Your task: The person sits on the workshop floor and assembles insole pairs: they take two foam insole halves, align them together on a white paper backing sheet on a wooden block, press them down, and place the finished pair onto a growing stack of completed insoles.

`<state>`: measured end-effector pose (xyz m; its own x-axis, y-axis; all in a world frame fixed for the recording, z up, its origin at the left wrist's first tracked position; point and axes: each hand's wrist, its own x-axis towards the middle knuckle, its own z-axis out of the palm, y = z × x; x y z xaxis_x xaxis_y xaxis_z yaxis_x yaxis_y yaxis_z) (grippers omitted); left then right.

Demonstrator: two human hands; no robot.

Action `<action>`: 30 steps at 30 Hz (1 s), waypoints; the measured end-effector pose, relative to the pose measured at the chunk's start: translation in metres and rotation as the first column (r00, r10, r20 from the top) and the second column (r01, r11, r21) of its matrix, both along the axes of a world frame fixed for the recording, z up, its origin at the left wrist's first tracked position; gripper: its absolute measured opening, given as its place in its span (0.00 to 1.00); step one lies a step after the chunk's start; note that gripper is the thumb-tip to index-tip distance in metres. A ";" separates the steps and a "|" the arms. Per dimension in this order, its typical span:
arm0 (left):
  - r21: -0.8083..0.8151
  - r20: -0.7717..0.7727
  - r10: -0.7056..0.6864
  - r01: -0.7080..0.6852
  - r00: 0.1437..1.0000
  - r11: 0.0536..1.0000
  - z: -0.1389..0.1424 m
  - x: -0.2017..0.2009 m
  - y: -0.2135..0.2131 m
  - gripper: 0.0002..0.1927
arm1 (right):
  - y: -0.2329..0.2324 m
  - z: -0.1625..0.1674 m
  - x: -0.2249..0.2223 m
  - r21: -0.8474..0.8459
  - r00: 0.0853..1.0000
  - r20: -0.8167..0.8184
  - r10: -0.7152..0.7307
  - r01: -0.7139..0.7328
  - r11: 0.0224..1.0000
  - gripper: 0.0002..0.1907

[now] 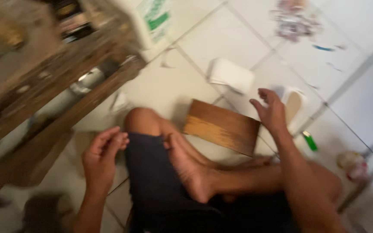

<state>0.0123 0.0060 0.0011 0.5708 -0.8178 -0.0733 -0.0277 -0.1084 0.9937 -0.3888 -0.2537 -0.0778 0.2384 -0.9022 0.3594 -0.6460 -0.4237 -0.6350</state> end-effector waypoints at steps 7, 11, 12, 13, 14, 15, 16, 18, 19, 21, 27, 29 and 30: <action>-0.139 0.103 0.297 -0.282 0.949 0.949 0.006 0.096 0.050 0.13 | -0.053 -0.011 0.077 -0.042 0.925 -0.322 0.199 -0.224 0.974 0.32; -0.054 0.181 0.347 -0.342 0.920 0.938 -0.017 0.111 0.071 0.15 | -0.063 -0.018 0.083 -0.022 0.831 -0.546 0.107 -0.142 0.990 0.27; 0.018 0.268 0.331 -0.348 0.905 0.937 -0.024 0.110 0.073 0.16 | -0.064 -0.018 0.082 -0.017 0.827 -0.549 0.120 -0.154 0.988 0.26; 0.091 0.348 0.303 -0.354 0.887 0.931 -0.034 0.108 0.071 0.17 | -0.066 -0.018 0.078 -0.012 0.823 -0.554 0.128 -0.162 0.987 0.24; 0.153 0.406 0.294 -0.381 0.866 0.912 -0.049 0.106 0.068 0.21 | -0.067 -0.026 0.076 -0.004 0.819 -0.557 0.137 -0.167 0.986 0.23; 0.213 0.458 0.275 -0.405 0.845 0.889 -0.058 0.104 0.063 0.24 | -0.067 -0.026 0.076 0.020 0.829 -0.537 0.159 -0.176 0.984 0.22; 0.270 0.506 0.248 -0.425 0.826 0.864 -0.068 0.104 0.058 0.28 | -0.068 -0.028 0.074 0.042 0.837 -0.518 0.175 -0.180 0.983 0.21; 0.322 0.576 0.175 -0.419 0.798 0.849 -0.079 0.108 0.048 0.36 | -0.073 -0.025 0.068 0.090 0.877 -0.427 0.222 -0.203 0.975 0.19; 0.347 0.609 0.135 -0.415 0.782 0.841 -0.084 0.108 0.042 0.40 | -0.075 -0.024 0.066 0.121 0.899 -0.353 0.258 -0.230 0.966 0.19; 0.301 0.611 0.134 -0.385 0.780 0.873 -0.094 0.102 0.036 0.38 | -0.076 -0.024 0.059 0.177 0.919 -0.277 0.282 -0.240 0.954 0.17; 0.312 0.656 0.118 -0.410 0.746 0.857 -0.093 0.089 0.037 0.30 | -0.078 -0.026 0.057 0.040 0.949 -0.243 0.200 -0.197 0.980 0.10; 0.245 0.720 0.131 -0.427 0.681 0.871 -0.093 0.086 0.038 0.28 | -0.077 -0.021 0.056 0.127 0.982 -0.152 0.112 -0.093 0.988 0.10; 0.212 0.753 0.138 -0.435 0.643 0.875 -0.094 0.085 0.037 0.29 | -0.077 -0.018 0.054 0.126 0.995 -0.063 0.079 -0.071 0.989 0.11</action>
<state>0.0970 0.0434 -0.0933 0.7692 -0.6031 0.2114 -0.5969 -0.5598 0.5748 -0.3346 -0.3304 -0.0961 0.3268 -0.9174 0.2271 -0.6584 -0.3933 -0.6417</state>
